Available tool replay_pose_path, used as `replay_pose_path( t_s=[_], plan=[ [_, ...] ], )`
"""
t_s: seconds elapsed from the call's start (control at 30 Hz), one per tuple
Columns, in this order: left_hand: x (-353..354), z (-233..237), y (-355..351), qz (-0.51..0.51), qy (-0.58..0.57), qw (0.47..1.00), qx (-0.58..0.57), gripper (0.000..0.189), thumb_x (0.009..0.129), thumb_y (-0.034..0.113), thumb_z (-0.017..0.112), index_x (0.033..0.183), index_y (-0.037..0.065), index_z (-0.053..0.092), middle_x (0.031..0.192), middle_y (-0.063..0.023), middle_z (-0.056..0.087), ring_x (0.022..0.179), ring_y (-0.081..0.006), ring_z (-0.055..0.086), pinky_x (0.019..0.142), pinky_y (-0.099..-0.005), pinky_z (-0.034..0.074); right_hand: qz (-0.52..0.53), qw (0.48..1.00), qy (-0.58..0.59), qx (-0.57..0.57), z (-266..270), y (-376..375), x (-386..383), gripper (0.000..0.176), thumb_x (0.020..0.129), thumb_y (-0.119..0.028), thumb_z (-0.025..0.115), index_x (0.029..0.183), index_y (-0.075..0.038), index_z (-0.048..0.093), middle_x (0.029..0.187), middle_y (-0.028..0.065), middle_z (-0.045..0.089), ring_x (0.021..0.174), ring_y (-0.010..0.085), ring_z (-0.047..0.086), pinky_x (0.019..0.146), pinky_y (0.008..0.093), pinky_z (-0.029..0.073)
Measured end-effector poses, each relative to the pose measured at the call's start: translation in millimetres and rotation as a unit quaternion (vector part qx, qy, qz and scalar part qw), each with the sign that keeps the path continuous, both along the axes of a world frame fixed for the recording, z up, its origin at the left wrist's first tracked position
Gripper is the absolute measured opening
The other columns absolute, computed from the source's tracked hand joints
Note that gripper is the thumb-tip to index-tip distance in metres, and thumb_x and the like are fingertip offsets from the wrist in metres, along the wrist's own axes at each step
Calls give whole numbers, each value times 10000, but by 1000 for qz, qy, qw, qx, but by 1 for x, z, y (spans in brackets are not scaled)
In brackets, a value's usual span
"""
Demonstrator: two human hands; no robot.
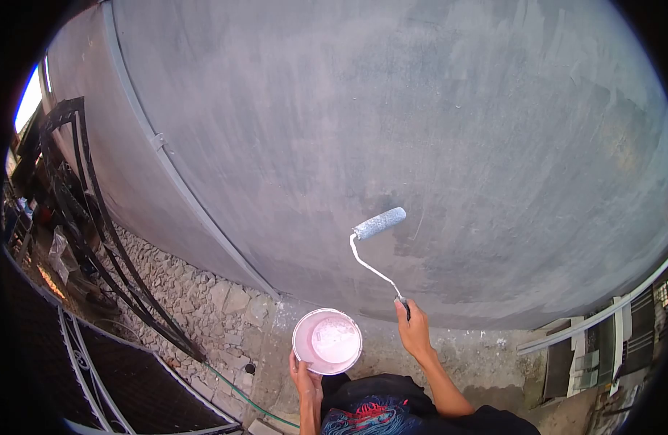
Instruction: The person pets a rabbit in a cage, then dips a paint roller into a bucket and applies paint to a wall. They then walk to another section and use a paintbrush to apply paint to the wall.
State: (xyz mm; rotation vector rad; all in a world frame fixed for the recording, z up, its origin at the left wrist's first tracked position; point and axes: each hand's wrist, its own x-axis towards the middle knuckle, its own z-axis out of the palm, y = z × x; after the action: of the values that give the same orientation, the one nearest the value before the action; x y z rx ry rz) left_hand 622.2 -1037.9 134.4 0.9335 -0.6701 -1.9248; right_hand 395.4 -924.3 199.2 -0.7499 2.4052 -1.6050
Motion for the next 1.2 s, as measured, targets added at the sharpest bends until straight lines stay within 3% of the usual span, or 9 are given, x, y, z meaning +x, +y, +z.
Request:
replay_pose_path(
  t_s=[0.17,0.27,0.33,0.43,0.67,0.73,0.87,0.97,1.2],
  plan=[
    [12,-19,-68,-50,-5,998,-33,491,894,49,496,1379,45,417,1292,-105,552,1155,-223,583,934,-365,525,-34,998,-7,-54,-8,-65,11,329,1007,-289,525,1059,33,567,817,177,610,778,277,606,704,368,455],
    [34,-14,-112,-69,-17,996,-56,508,887,45,491,1388,45,408,1294,-102,548,1151,-222,582,933,-365,524,-45,990,-52,-125,5,-110,18,328,1021,-319,505,1041,5,555,760,97,576,667,191,595,628,328,468],
    [48,-4,-143,-75,-28,995,-52,531,867,35,488,1391,46,403,1291,-100,546,1154,-220,578,938,-365,519,22,925,-263,-275,20,-133,31,346,1035,-370,467,983,-35,537,678,29,513,517,108,518,493,272,437],
    [70,-5,-194,-121,-38,991,-50,613,807,-29,485,1410,10,381,1306,-115,529,1150,-231,577,935,-355,516,38,897,-320,-302,11,-148,50,381,1035,-423,443,932,-62,512,613,5,474,409,83,424,395,241,381],
    [73,20,-255,-180,-79,979,-63,601,802,-16,476,1396,29,392,1293,-113,526,1137,-222,572,934,-341,501,-35,829,-462,-312,4,-143,92,447,1011,-490,466,924,-54,511,564,-19,416,407,66,388,382,231,336],
    [68,21,-258,-182,-73,978,-69,596,805,-11,473,1394,32,393,1292,-112,525,1136,-221,570,933,-341,499,-56,781,-541,-307,1,-142,89,480,1000,-509,479,918,-37,516,558,-27,398,407,62,373,377,230,317],
    [52,21,-249,-149,-54,985,-63,596,809,-5,472,1397,32,390,1295,-114,524,1142,-222,566,932,-342,499,-53,793,-540,-276,9,-139,81,501,992,-514,491,922,-19,525,547,-28,388,396,60,336,359,231,290],
    [47,25,-238,-136,-62,988,-48,604,808,-4,470,1405,29,386,1298,-113,526,1147,-219,563,939,-338,496,-83,836,-493,-227,16,-137,84,511,994,-512,488,930,-7,530,545,-28,382,395,60,345,360,235,289],
    [33,22,-232,-174,-42,982,-58,608,812,-16,467,1413,12,372,1298,-118,526,1160,-216,559,952,-334,496,-67,878,-413,-231,47,-120,78,518,1002,-505,480,910,0,546,537,-18,406,391,72,383,369,245,319]
  ],
)
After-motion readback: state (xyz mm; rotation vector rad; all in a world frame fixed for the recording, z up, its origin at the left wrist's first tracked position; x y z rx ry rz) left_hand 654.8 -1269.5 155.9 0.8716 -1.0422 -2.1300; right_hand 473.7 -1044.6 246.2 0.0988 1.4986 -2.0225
